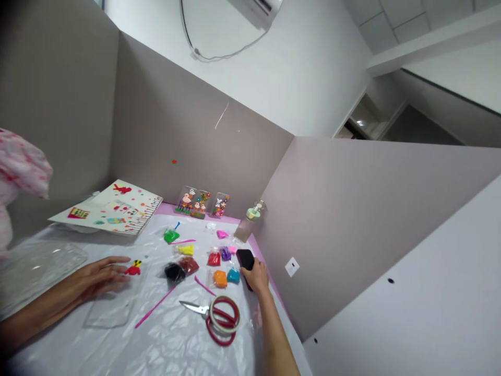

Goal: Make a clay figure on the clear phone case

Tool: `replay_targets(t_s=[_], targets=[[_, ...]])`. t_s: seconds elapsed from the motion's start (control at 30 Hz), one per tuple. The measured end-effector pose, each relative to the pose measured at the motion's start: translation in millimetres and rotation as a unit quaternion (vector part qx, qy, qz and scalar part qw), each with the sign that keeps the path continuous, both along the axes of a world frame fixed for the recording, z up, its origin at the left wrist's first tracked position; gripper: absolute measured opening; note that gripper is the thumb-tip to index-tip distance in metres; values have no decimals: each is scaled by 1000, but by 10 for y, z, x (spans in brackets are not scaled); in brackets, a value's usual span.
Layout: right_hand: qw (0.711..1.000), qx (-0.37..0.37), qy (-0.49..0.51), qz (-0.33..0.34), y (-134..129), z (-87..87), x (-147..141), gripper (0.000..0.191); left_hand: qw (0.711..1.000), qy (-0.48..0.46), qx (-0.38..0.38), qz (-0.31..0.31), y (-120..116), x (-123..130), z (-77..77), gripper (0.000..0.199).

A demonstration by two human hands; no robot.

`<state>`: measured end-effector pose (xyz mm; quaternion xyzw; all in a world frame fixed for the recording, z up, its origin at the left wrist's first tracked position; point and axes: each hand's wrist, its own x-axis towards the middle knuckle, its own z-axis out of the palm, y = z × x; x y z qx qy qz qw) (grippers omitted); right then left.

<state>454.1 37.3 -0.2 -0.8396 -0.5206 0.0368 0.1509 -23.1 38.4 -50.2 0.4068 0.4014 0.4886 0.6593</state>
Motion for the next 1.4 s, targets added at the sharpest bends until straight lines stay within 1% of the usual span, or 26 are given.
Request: replay_targets(t_s=[0.1, 0.2, 0.27, 0.3, 0.37, 0.43, 0.5, 0.53, 0.57, 0.63, 0.67, 0.7, 0.73, 0.8, 0.9, 1.0, 1.2, 1.4], targets=[[1000, 10, 19, -2, 0, 61, -28, 38, 1000, 1, 1, -4, -2, -1, -11, 54], [998, 37, 54, 1, -41, 184, -138, 42, 1000, -5, 1, -11, -13, -3, -3, 51], [994, 68, 87, 18, -74, 287, -305, 46, 1000, -12, -1, -19, -24, -6, 17, 49], [990, 85, 110, 39, -92, 337, -429, 47, 1000, -15, -3, -25, -28, -10, 31, 48], [974, 107, 171, 106, -132, 412, -760, 44, 999, -22, -8, -37, -32, -22, 62, 46], [944, 95, 251, 194, -178, 436, -1182, 38, 999, -29, -15, -41, -27, -41, 96, 44], [901, 58, 331, 274, -225, 404, -1630, 33, 999, -35, -19, -36, -17, -66, 130, 43], [878, 35, 368, 305, -246, 370, -1838, 35, 999, -38, -20, -31, -12, -78, 146, 44], [856, 15, 400, 328, -263, 327, -2025, 43, 999, -41, -20, -26, -8, -88, 161, 44], [810, -37, 461, 361, -282, 226, -2310, 70, 999, -45, -18, -20, -7, -100, 186, 46], [788, -59, 489, 370, -284, 173, -2406, 79, 999, -46, -18, -18, -11, -99, 196, 47], [769, -75, 513, 374, -283, 123, -2472, 83, 999, -46, -19, -18, -17, -93, 205, 48], [753, -83, 535, 373, -279, 76, -2514, 82, 999, -45, -20, -21, -27, -83, 212, 48], [733, -80, 570, 363, -273, 1, -2544, 70, 998, -43, -21, -28, -53, -53, 227, 47], [719, -54, 604, 341, -276, -58, -2525, 53, 998, -44, -19, -43, -97, 0, 253, 42], [713, -32, 621, 324, -288, -70, -2499, 44, 997, -46, -13, -52, -133, 42, 278, 41], [706, -27, 635, 313, -290, -87, -2481, 40, 998, -43, -2, -46, -175, 83, 307, 37], [699, -19, 644, 311, -287, -113, -2490, 41, 999, -33, -2, -32, -186, 76, 331, 42]])
